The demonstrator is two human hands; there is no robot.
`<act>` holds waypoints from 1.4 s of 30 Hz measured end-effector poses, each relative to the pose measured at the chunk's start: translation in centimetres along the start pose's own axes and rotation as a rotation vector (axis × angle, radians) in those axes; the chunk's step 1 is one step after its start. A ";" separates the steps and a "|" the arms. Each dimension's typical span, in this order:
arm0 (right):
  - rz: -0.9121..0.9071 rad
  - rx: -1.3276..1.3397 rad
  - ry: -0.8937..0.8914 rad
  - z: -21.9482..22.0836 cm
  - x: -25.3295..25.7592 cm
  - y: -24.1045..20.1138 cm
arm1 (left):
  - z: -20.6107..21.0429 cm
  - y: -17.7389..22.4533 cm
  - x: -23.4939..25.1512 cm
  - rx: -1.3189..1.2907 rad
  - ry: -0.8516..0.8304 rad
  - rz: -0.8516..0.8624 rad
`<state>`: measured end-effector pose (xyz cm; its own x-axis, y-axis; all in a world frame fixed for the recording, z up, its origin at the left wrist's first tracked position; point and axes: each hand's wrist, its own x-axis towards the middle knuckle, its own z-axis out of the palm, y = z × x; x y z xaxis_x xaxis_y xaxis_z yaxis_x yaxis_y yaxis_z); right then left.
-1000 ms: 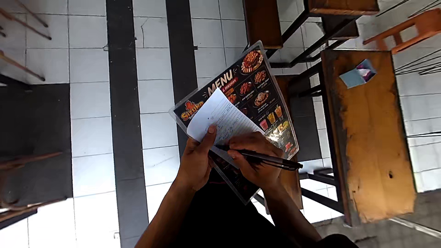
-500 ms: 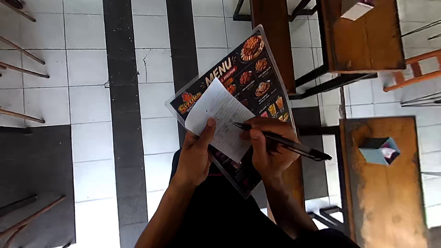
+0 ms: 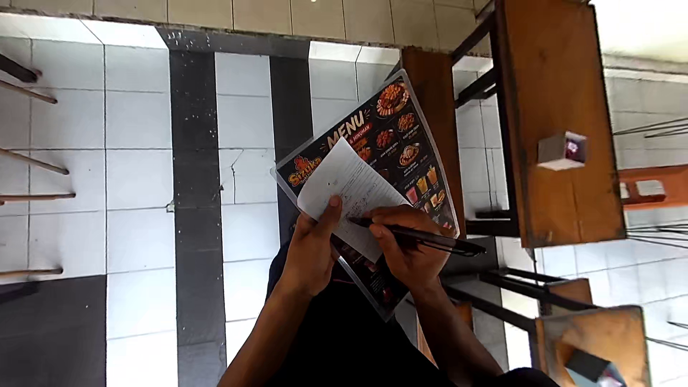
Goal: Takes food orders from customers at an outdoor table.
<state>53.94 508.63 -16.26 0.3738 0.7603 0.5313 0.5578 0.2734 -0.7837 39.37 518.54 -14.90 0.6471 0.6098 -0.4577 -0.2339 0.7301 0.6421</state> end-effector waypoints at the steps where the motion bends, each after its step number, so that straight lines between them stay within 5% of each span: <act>1: 0.001 -0.011 -0.002 0.3 3.2 1.5 | 0.6 2.0 2.9 0.008 -0.002 0.000; 10: 0.043 -0.068 0.079 2.8 27.4 18.1 | 4.3 15.4 28.8 0.024 0.002 -0.024; 18: 0.177 0.161 0.325 2.2 51.0 40.7 | 6.0 24.1 62.5 0.154 0.218 0.032; 25: 0.325 0.038 0.172 2.4 78.3 55.2 | 5.4 41.1 87.1 0.364 0.351 0.368; 31: 0.340 -0.059 -0.067 7.5 100.2 70.4 | 6.9 54.9 106.7 0.348 0.346 0.424; 36: 0.421 -0.059 -0.159 8.3 117.8 80.3 | 13.1 68.3 122.5 0.362 0.278 0.378; 42: 0.525 0.185 -0.051 3.5 135.4 84.8 | 21.8 83.2 138.8 0.392 0.144 0.365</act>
<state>149.27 636.83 -11.88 0.5278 0.8484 0.0415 0.1649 -0.0544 -0.9848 125.54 657.16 -11.62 0.4619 0.8581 -0.2242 -0.1192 0.3106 0.9431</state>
